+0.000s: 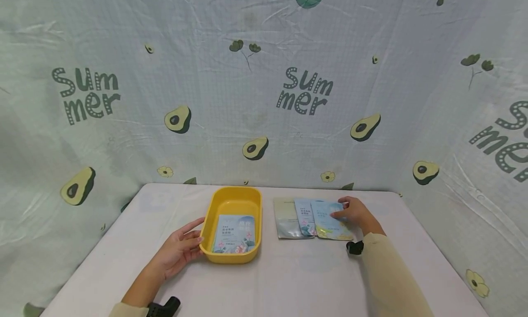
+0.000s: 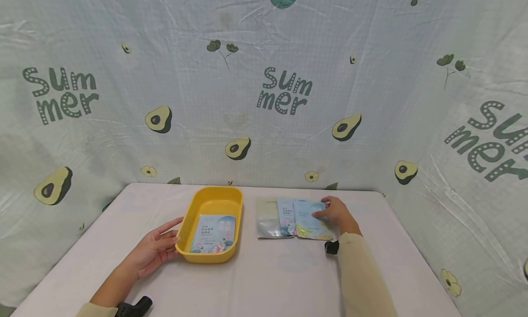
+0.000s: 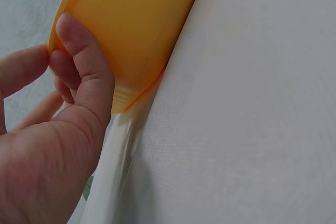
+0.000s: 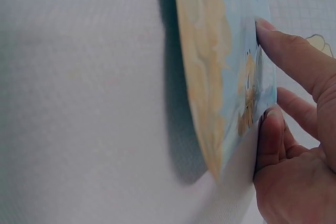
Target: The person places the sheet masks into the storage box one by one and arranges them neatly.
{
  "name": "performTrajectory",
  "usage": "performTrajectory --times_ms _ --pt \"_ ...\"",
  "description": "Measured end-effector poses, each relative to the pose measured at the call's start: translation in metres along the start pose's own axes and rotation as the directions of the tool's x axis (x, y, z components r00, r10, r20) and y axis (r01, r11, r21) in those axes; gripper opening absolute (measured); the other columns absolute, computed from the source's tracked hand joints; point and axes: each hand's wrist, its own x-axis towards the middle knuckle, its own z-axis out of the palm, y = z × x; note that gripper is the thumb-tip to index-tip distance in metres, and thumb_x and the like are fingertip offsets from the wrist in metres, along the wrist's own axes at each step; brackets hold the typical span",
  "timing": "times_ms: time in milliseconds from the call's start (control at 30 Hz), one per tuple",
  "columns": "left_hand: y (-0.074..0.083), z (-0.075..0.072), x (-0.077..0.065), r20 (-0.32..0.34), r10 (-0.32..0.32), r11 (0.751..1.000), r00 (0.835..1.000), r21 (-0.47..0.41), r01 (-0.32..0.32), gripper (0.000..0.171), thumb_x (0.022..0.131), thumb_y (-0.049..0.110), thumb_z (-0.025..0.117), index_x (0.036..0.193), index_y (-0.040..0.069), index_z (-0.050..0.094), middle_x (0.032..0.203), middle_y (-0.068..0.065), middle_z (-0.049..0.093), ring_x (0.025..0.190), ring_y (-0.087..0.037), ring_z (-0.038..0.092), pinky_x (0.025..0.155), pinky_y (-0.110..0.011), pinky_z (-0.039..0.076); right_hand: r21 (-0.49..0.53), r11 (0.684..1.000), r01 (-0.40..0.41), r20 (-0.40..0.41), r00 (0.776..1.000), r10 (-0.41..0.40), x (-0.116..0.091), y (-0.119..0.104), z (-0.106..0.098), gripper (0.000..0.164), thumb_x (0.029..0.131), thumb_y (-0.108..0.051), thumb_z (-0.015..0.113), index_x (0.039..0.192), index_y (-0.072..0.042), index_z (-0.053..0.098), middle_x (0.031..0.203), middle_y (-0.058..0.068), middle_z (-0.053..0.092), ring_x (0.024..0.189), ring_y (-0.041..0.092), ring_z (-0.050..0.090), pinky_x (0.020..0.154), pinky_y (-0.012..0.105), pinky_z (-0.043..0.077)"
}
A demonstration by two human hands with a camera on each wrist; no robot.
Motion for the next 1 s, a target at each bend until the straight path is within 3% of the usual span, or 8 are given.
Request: performTrajectory --times_ms 600,1000 --pt "0.0042 -0.0016 -0.0028 0.025 0.015 1.0 1.0 -0.001 -0.015 0.075 0.102 0.007 0.06 0.165 0.012 0.019 0.116 -0.003 0.062 0.097 -0.017 0.069 0.086 -0.028 0.061 0.009 1.0 0.001 -0.013 1.0 -0.001 0.0026 -0.0033 0.0037 0.076 0.085 -0.026 0.084 0.147 -0.003 0.046 0.14 0.025 0.047 0.118 0.039 0.047 0.107 0.056 0.044" --pt "0.0017 0.0006 -0.0007 -0.01 -0.001 1.0 1.0 0.008 0.001 0.074 0.101 0.007 0.062 0.164 0.013 0.024 0.117 -0.004 0.06 0.097 -0.019 0.068 0.086 -0.029 0.061 0.004 1.0 -0.003 -0.038 0.999 0.003 0.0039 0.0027 0.0043 0.073 0.084 -0.026 0.085 0.143 -0.003 0.048 0.133 0.024 0.05 0.114 0.038 0.05 0.101 0.052 0.047"
